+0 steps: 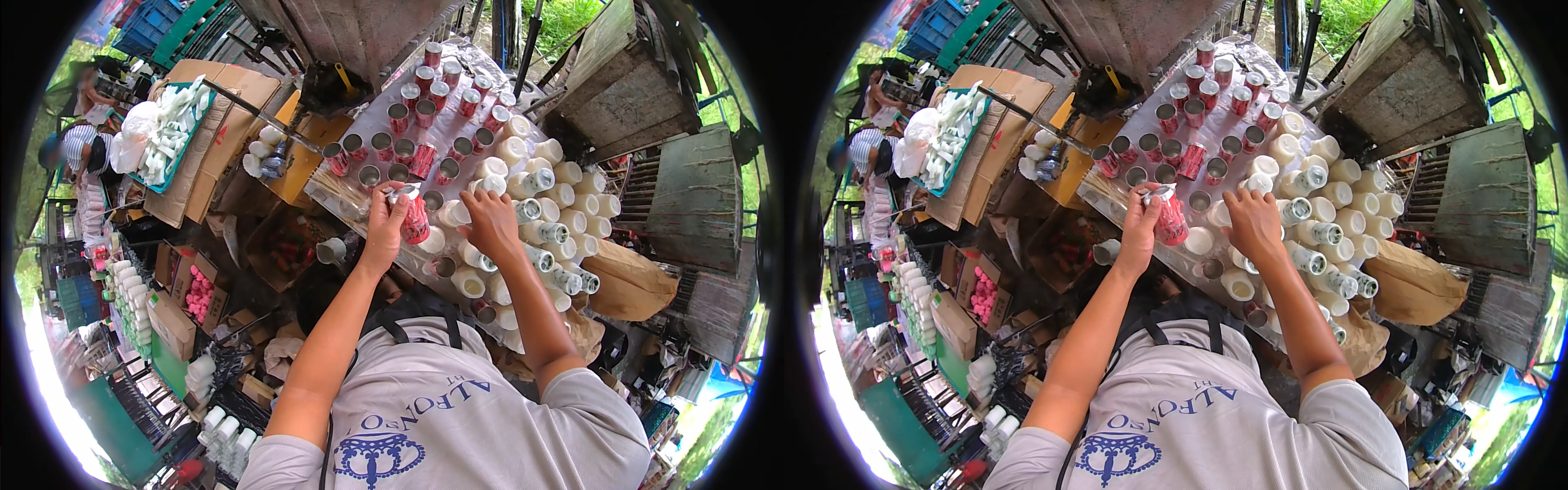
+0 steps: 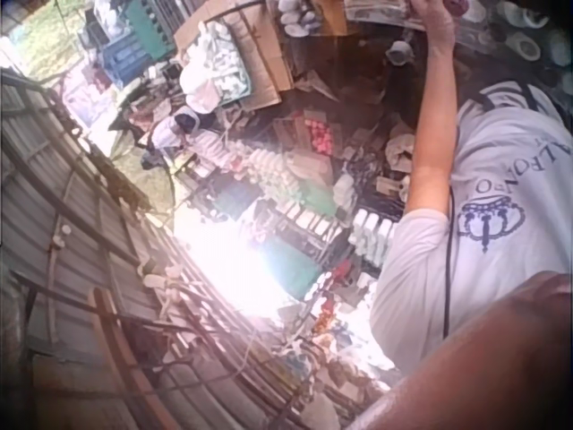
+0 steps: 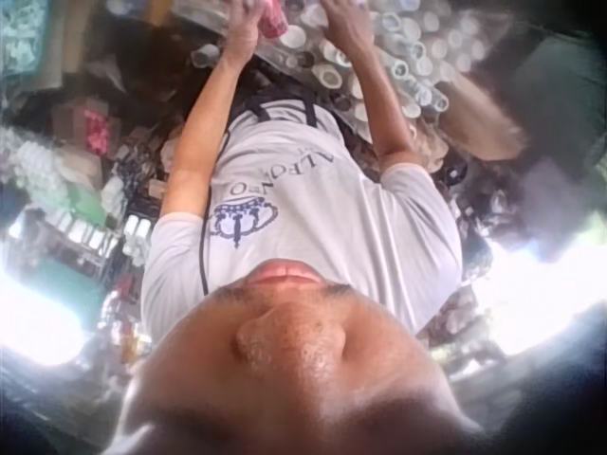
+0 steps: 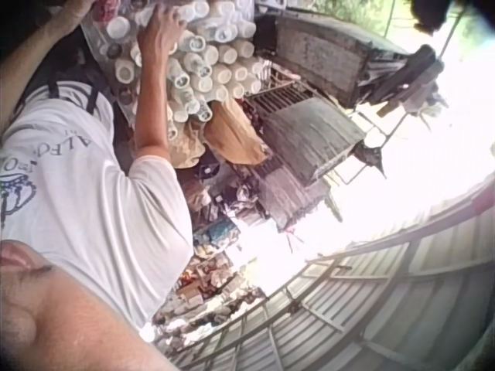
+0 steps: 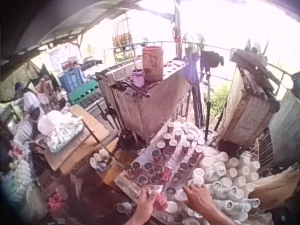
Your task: The person inserts red cylindrical wick holders into white cylindrical candle bases. They pick up a wick holder and a base, insert the holder into the base, and place the assembled unit onto a tray.
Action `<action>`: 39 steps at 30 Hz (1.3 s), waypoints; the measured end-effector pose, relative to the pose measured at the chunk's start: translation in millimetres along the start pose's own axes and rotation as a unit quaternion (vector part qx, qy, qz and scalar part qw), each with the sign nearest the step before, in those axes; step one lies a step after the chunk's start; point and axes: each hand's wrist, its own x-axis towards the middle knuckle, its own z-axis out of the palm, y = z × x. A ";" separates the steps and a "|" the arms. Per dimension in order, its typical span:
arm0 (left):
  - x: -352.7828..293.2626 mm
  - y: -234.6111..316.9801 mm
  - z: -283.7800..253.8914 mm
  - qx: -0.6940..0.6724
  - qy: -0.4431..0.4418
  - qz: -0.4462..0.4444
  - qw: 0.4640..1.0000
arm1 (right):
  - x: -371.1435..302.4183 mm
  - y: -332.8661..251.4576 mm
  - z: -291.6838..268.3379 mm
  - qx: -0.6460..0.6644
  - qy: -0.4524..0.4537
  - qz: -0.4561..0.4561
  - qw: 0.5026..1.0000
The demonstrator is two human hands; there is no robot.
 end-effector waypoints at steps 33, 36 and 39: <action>-248.2 34.7 -116.9 0.319 0.315 0.040 0.893 | 18.6 -288.7 61.2 0.416 -0.210 -0.276 0.840; -281.9 25.0 -129.9 0.332 0.400 0.052 0.853 | 3.6 -332.4 81.8 0.394 -0.269 -0.306 0.824; -312.7 12.4 -143.5 0.298 0.506 0.035 0.809 | -12.7 -373.7 120.8 0.360 -0.313 -0.340 0.810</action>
